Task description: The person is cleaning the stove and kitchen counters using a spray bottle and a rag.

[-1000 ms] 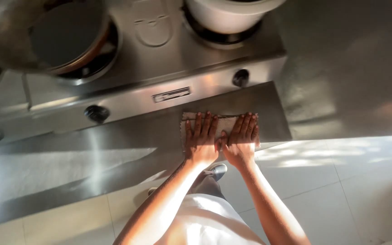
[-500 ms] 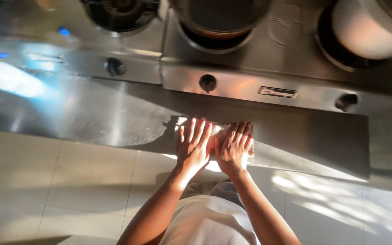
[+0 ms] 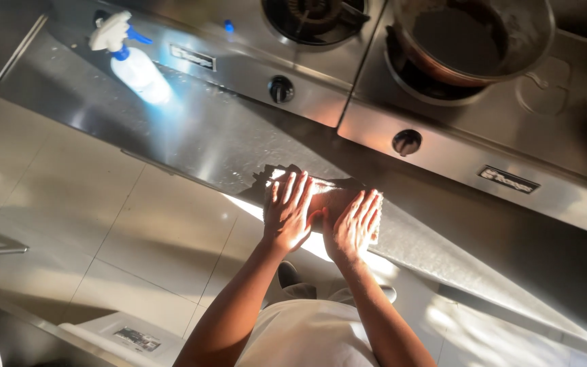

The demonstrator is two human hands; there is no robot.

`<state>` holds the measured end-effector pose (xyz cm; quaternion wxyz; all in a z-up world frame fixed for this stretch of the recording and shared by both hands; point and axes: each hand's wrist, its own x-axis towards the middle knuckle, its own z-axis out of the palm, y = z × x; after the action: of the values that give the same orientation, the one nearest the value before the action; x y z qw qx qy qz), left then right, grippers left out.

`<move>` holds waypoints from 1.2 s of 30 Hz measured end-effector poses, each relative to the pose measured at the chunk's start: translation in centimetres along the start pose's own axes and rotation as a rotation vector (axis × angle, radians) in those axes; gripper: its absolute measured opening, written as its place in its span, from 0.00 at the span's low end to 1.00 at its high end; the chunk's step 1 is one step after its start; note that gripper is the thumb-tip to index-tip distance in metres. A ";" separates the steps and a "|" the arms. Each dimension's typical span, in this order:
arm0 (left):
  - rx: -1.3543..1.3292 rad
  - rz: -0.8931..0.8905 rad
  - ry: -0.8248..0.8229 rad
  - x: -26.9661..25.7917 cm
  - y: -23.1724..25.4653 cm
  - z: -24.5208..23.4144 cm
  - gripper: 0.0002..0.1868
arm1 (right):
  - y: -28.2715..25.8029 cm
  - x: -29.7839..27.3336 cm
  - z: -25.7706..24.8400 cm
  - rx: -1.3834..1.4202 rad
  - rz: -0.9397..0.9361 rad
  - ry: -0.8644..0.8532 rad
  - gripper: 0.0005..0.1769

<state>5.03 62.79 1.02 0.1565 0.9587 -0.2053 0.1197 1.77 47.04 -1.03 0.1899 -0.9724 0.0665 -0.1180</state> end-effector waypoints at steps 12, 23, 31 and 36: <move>-0.003 -0.082 0.038 1.9 -6.7 1.4 0.43 | -5.1 2.9 1.5 -0.184 -0.111 -0.101 0.55; -0.032 -0.239 -0.018 6.1 -12.9 -1.4 0.42 | -9.2 10.2 5.7 -0.130 -0.227 -0.159 0.57; -0.050 -0.343 -0.051 9.8 -17.7 -2.1 0.42 | -11.6 15.1 8.8 -0.106 -0.349 -0.106 0.55; 0.050 -0.402 0.133 9.9 -20.0 -0.6 0.48 | -13.6 17.0 8.8 -0.041 -0.417 -0.196 0.50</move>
<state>22.33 76.77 -0.52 0.1668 0.9738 0.0039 0.1543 21.56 59.71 -0.18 0.1472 -0.9756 -0.1522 -0.0584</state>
